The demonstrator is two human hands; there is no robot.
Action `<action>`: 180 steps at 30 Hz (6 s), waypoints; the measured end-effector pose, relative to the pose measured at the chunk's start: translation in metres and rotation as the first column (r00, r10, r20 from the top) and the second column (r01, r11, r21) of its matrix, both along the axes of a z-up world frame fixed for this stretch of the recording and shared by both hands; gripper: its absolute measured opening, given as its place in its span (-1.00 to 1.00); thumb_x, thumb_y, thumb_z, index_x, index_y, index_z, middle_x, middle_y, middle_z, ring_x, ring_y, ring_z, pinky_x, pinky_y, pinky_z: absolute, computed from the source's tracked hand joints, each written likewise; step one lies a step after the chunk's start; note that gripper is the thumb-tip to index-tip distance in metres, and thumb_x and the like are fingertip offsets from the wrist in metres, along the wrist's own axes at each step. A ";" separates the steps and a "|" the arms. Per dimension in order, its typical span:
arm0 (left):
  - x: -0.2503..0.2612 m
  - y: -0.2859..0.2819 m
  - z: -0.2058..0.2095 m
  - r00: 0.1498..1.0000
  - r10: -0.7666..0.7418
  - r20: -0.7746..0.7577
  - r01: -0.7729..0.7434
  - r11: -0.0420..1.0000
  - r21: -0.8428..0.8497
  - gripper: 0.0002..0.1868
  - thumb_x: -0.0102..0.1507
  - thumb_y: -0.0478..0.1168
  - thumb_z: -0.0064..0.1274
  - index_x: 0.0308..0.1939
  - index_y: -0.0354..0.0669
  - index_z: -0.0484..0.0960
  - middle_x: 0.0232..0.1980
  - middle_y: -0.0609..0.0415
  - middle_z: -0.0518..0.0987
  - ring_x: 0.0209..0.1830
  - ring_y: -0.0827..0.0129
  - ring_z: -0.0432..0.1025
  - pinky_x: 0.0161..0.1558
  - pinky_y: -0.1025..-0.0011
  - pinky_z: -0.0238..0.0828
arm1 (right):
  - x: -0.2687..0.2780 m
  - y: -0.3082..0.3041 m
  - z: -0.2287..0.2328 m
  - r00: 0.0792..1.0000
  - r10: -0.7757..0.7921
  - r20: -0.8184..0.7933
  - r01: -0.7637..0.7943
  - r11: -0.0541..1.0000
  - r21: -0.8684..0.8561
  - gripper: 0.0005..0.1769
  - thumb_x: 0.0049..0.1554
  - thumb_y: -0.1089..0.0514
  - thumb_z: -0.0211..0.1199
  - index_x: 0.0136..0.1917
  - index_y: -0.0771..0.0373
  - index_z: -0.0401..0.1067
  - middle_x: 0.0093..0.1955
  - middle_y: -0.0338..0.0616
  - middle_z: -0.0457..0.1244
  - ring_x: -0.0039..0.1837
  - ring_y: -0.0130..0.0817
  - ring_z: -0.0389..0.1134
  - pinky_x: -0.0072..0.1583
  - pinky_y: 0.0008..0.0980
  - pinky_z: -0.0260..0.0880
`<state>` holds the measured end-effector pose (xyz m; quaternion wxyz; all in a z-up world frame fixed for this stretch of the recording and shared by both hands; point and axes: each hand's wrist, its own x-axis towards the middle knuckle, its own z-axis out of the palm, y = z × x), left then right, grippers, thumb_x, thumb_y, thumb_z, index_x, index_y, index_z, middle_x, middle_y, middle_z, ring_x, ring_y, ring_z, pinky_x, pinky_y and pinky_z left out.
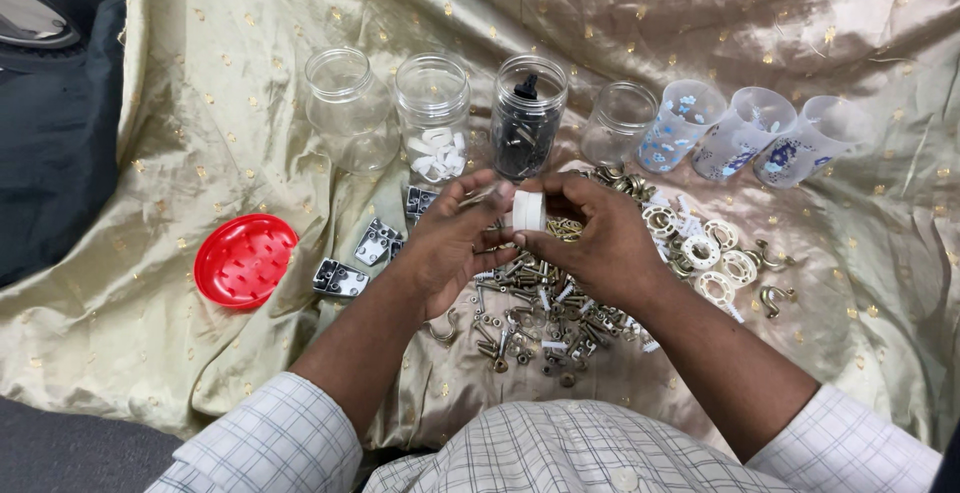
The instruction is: The person sits on a patterned cloth and sorts a mixed pile of small hardware items by hand. They pick up white plastic spacers and place them into a clear jar, then handle metal hinges and other small metal parts, moving them into separate piles or containers.
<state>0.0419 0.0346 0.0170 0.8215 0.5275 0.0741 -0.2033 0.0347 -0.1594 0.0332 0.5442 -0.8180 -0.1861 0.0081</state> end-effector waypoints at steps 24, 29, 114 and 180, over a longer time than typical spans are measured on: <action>0.076 0.032 -0.036 0.533 -0.142 0.834 -0.789 0.272 0.551 -0.49 0.13 -0.11 0.50 -0.06 -0.22 0.51 0.53 -0.39 0.18 0.51 -0.32 0.05 0.44 -0.12 -0.03 | 0.058 -0.005 -0.020 0.986 0.003 -0.167 0.048 0.952 0.302 -0.42 0.12 0.33 0.38 0.38 0.32 0.30 0.17 -0.14 0.32 0.23 -0.41 0.38 0.29 -0.39 0.47; 0.077 0.034 -0.030 0.498 -0.134 0.857 -0.761 0.406 0.505 -0.58 0.12 -0.15 0.46 -0.23 -0.18 0.48 0.50 -0.40 0.30 0.53 -0.25 0.17 0.42 0.02 0.17 | 0.073 0.019 -0.013 0.998 0.045 0.037 -0.053 0.958 0.282 -0.45 0.17 0.32 0.38 0.37 0.34 0.28 0.23 -0.13 0.25 0.30 -0.39 0.39 0.37 -0.38 0.49; -0.035 -0.157 -0.070 0.798 -0.450 0.400 0.130 0.777 0.616 -0.69 0.20 -0.32 0.11 0.04 -0.26 0.57 0.00 -0.02 0.61 -0.17 0.37 0.57 -0.13 0.40 0.54 | -0.087 -0.149 -0.081 0.754 -0.638 -0.157 0.557 0.748 -0.361 -0.72 0.02 0.16 0.38 0.03 0.22 0.54 0.02 -0.12 0.40 0.01 -0.29 0.45 0.11 -0.32 0.42; -0.078 -0.110 -0.111 0.979 -0.038 -0.198 0.017 0.995 -0.103 -0.67 0.32 -0.13 0.12 0.10 -0.21 0.57 0.05 0.05 0.65 -0.04 0.34 0.55 0.05 0.33 0.53 | -0.067 -0.144 -0.095 0.838 -0.525 0.149 0.494 0.615 -0.614 -0.50 -0.01 0.12 0.43 0.20 0.28 0.50 0.23 0.24 0.27 0.25 0.15 0.34 0.28 -0.03 0.33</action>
